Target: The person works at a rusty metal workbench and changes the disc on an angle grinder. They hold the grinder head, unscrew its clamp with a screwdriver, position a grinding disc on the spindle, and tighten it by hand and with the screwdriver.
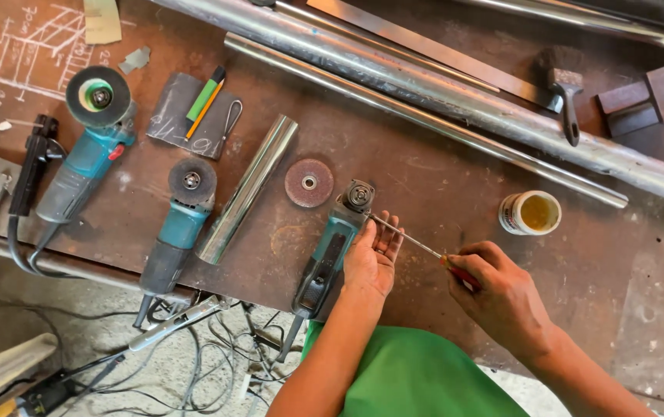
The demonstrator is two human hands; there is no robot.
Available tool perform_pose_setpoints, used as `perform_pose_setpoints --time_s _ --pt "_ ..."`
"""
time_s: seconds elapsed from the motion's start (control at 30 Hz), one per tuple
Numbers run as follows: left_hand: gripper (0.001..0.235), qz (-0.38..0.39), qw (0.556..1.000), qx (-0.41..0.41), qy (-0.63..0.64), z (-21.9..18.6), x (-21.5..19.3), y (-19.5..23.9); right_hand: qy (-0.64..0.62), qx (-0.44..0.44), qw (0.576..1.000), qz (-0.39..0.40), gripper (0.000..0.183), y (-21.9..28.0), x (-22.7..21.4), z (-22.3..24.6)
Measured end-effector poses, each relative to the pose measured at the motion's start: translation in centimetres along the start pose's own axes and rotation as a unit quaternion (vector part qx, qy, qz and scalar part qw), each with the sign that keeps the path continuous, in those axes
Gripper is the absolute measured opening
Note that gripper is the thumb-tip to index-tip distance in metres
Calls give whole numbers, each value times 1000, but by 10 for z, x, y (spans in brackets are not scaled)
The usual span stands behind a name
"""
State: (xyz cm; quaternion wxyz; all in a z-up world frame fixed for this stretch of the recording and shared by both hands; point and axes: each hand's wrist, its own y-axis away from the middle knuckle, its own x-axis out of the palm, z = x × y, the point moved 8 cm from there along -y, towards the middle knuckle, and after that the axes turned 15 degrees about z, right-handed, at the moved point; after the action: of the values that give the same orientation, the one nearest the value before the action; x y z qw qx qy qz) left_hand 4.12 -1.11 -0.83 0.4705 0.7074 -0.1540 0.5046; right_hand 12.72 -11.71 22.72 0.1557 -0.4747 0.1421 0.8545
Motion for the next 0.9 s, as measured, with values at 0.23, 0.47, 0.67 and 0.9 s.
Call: perform_pose_setpoints --time_s 0.23,0.47,0.67,0.9 --pt "23 -26 999 -16 36 -3 3 -3 47 -13 995 84 24 -40 -3 5" --pt "23 -27 995 -22 90 -1 2 -9 96 18 978 186 22 -76 -5 -6" --pt "22 -41 994 -27 100 -8 12 -4 160 37 947 276 25 -107 1 -1" --pt "24 -7 997 -31 67 -5 7 -9 191 47 924 329 18 -127 7 37"
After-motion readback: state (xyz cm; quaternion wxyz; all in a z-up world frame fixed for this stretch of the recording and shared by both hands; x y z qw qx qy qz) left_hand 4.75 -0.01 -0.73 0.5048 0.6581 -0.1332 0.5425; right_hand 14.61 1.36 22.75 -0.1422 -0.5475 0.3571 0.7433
